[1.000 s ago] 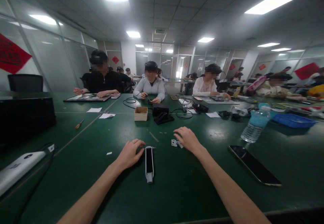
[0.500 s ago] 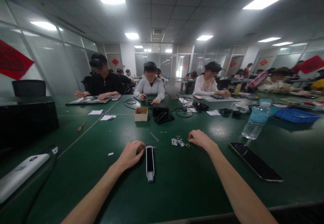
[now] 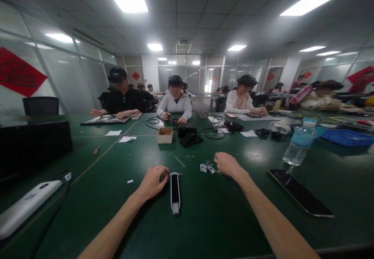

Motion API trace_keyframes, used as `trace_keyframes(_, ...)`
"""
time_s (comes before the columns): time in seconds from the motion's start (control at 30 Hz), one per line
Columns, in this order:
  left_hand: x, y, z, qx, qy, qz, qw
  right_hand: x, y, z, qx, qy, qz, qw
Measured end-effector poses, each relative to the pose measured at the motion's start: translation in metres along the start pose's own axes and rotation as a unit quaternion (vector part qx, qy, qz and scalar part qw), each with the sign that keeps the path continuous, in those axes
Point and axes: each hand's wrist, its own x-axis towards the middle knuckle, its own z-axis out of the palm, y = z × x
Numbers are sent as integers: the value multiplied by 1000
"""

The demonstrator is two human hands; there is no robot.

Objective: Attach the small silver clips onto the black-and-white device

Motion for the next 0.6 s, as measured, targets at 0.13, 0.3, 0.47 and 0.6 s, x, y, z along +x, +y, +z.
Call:
trace_keyframes(0.13, -1, 8, -3, 4, 19, 3, 1000, -9, -39, 11, 57, 91, -122, 987)
trace_keyframes(0.3, -3, 30, -3, 1, 40, 47, 998, -25, -94, 37, 216, 155, -245, 932)
trace_keyframes(0.47, -1, 36, 8, 17, 70, 99, 993, -34, -117, 50, 384, 136, -229, 884)
trace_keyframes(0.6, 1, 30, 11, 36, 125, 141, 981, -36, -118, 50, 435, 99, -207, 871)
